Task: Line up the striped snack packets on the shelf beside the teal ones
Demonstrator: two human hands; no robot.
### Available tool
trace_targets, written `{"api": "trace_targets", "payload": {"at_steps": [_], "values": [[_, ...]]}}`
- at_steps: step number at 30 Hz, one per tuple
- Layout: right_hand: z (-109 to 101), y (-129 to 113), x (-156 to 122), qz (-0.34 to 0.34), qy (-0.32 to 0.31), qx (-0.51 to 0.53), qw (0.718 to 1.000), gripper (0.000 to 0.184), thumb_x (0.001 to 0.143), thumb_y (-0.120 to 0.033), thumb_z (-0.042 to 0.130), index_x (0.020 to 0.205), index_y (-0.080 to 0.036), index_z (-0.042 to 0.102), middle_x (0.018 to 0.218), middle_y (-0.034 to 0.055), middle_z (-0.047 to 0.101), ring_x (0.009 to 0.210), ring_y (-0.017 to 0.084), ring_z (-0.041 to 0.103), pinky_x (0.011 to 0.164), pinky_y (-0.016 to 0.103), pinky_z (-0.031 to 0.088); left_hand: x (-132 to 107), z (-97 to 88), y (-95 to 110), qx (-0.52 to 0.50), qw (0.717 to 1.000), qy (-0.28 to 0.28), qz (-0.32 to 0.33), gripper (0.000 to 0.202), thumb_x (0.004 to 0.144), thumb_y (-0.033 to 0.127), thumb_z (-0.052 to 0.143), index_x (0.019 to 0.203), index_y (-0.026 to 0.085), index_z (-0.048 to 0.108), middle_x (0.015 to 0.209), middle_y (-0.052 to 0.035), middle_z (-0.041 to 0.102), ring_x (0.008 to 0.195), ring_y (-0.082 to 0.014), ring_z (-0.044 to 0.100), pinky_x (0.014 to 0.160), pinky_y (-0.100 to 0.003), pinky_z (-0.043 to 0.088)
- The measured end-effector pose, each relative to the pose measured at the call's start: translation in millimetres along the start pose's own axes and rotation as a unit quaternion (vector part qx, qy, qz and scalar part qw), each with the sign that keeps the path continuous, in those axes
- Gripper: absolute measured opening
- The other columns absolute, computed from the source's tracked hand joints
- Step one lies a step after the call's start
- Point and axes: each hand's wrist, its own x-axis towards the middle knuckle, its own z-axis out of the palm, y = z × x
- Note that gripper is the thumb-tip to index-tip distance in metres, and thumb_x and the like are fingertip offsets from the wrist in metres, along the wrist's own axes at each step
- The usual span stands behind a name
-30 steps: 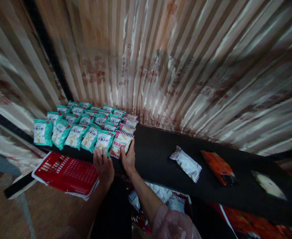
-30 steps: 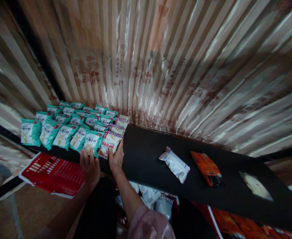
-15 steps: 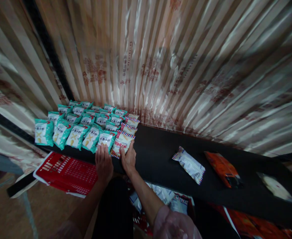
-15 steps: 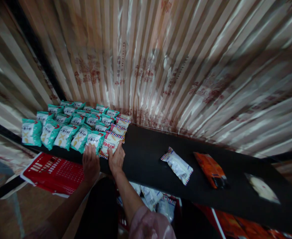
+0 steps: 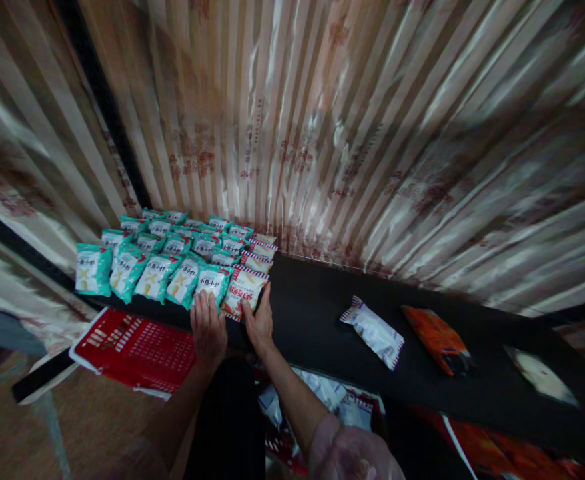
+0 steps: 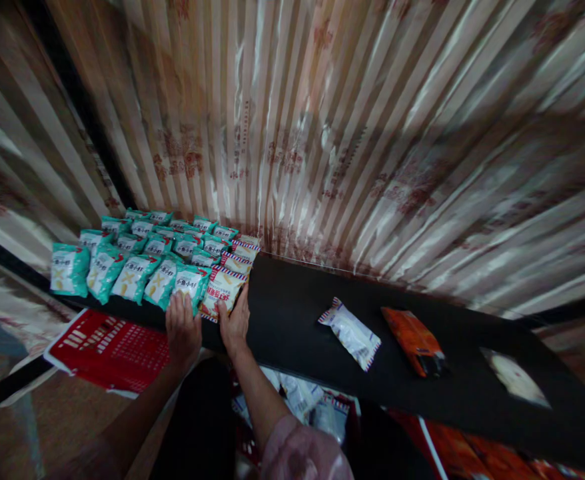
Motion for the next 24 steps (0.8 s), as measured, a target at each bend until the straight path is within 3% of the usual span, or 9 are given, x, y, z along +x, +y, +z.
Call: {"api": "trace_targets", "payload": {"at_steps": [7, 12, 18, 24], "values": [[-12, 3, -12, 0.009, 0.005, -0.001, 1.0, 0.073, 0.086, -0.05, 0.036, 0.142, -0.007, 0.018, 0.145, 0.0162, 0.029, 0.133, 0.024, 0.029, 0.107, 0.041, 0.027, -4, 0.7, 0, -0.004, 1.0, 0.018, 0.005, 0.052, 0.092, 0.028, 0.034, 0.139, 0.005, 0.027, 0.144, -0.0227, 0.027, 0.137, -0.0316, 0.016, 0.106, -0.053, 0.023], [-19, 6, -23, 0.018, 0.013, -0.007, 1.0, 0.068, 0.087, -0.048, 0.033, 0.139, -0.004, 0.027, 0.143, 0.0181, 0.033, 0.133, 0.024, 0.03, 0.107, 0.041, 0.028, -19, -4.6, 25, -0.07, 0.997, 0.014, 0.031, 0.049, 0.092, 0.025, 0.034, 0.137, 0.008, 0.03, 0.146, -0.0214, 0.024, 0.137, -0.0318, 0.014, 0.106, -0.053, 0.024], [-31, 18, -42, 0.007, 0.027, 0.003, 1.0, 0.058, 0.087, -0.039, 0.036, 0.133, -0.004, 0.038, 0.137, 0.0182, 0.042, 0.129, 0.024, 0.037, 0.106, 0.042, 0.031, -53, -13.1, 67, -0.176, 0.975, -0.043, 0.126, 0.05, 0.092, 0.02, 0.031, 0.141, 0.014, 0.022, 0.144, -0.0173, 0.029, 0.136, -0.0274, 0.019, 0.105, -0.05, 0.029], [-53, 38, -75, -0.033, 0.072, 0.044, 0.996, 0.044, 0.086, -0.022, 0.034, 0.125, -0.011, 0.049, 0.125, 0.0139, 0.055, 0.117, 0.019, 0.05, 0.101, 0.039, 0.039, -90, -22.9, 85, -0.203, 0.958, -0.115, 0.165, 0.049, 0.091, 0.018, 0.033, 0.139, 0.013, 0.025, 0.132, -0.0152, 0.045, 0.13, -0.0235, 0.033, 0.102, -0.043, 0.038]]}}
